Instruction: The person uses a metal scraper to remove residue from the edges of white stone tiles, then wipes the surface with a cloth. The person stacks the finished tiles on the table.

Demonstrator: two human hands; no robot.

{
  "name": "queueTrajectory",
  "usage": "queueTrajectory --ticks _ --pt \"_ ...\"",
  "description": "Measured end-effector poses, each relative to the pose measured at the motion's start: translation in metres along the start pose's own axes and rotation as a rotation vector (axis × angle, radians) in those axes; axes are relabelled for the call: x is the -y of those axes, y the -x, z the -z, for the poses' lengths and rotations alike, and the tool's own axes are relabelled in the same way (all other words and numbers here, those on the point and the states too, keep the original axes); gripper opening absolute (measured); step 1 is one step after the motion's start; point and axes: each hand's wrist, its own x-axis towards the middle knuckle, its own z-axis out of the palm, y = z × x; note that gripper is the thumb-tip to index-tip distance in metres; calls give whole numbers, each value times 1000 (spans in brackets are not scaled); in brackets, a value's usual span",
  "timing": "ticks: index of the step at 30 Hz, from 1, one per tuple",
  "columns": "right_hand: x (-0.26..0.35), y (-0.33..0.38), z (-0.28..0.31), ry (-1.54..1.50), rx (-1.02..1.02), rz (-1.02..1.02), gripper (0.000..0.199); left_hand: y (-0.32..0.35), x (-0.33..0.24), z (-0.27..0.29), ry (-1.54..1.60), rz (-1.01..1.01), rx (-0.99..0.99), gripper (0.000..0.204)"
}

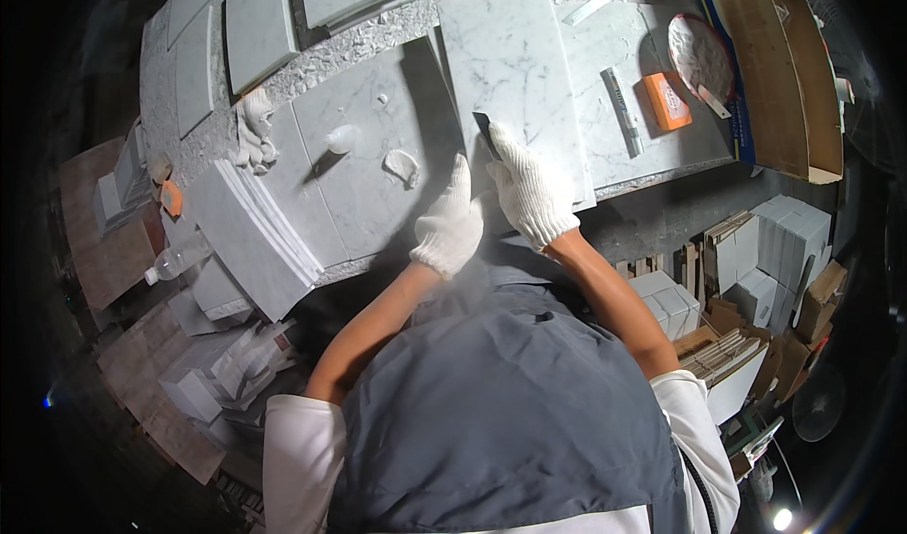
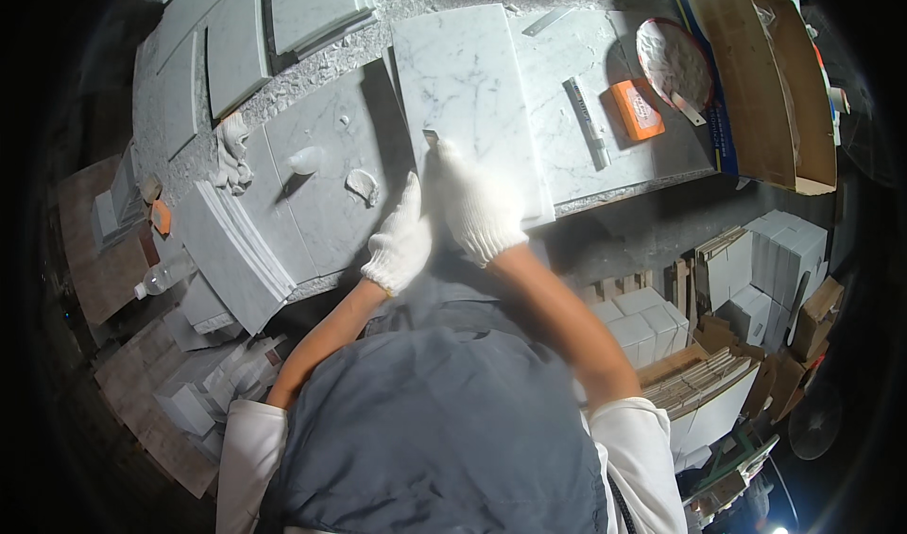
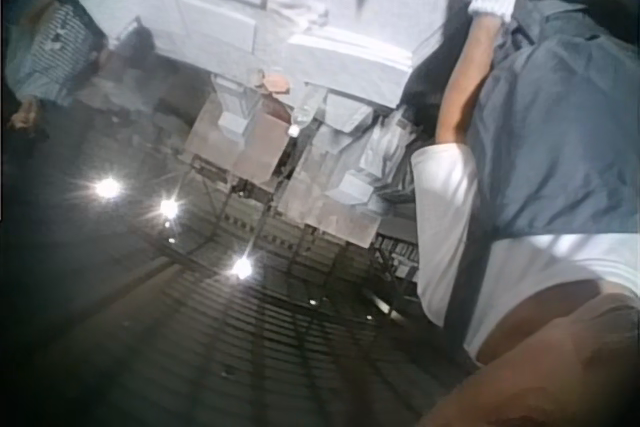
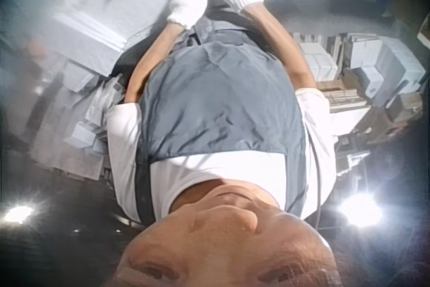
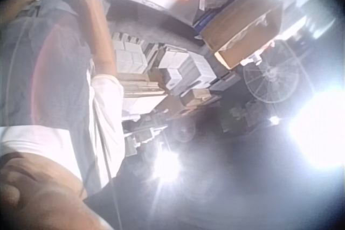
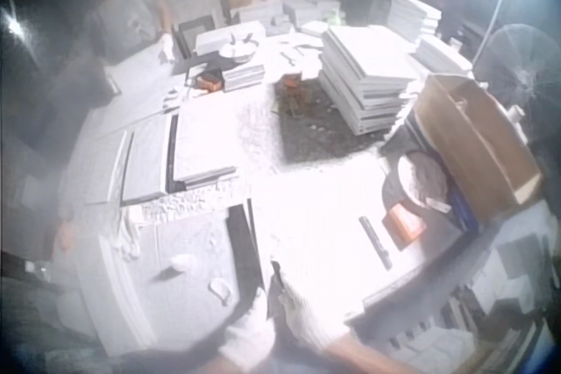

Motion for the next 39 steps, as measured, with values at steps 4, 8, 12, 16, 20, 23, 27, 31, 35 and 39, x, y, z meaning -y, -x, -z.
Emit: queueTrajectory --ticks 4,8,12,16,20,23,27,31,35,39 --pt "1 8 17 -130 -28 246 42 1 1 -3 32 -7 -39 76" --pt "-6 14 20 -99 -18 254 44 2 -3 -5 111 22 -58 76" --pt "-2 -1 1 -65 29 432 52 2 -8 15 31 75 94 75" --pt "-30 6 42 -698 146 151 55 1 -8 43 90 23 148 67" --pt "-64 26 90 -908 -159 -52 66 12 -13 37 -195 -162 -294 60" --pt "-70 36 88 -868 -164 -51 64 10 -17 20 -489 -616 -454 57" --pt "-76 38 81 -854 -176 -58 65 -12 -3 24 -447 -699 -382 61" --pt "-87 44 84 -953 -195 -95 65 -68 5 56 -568 -509 -627 65" --pt "-90 43 84 -1022 -182 -38 66 -73 -21 54 -553 -703 -440 68" --pt "-94 37 85 -898 -227 -19 63 -20 -66 31 -385 -860 212 66"
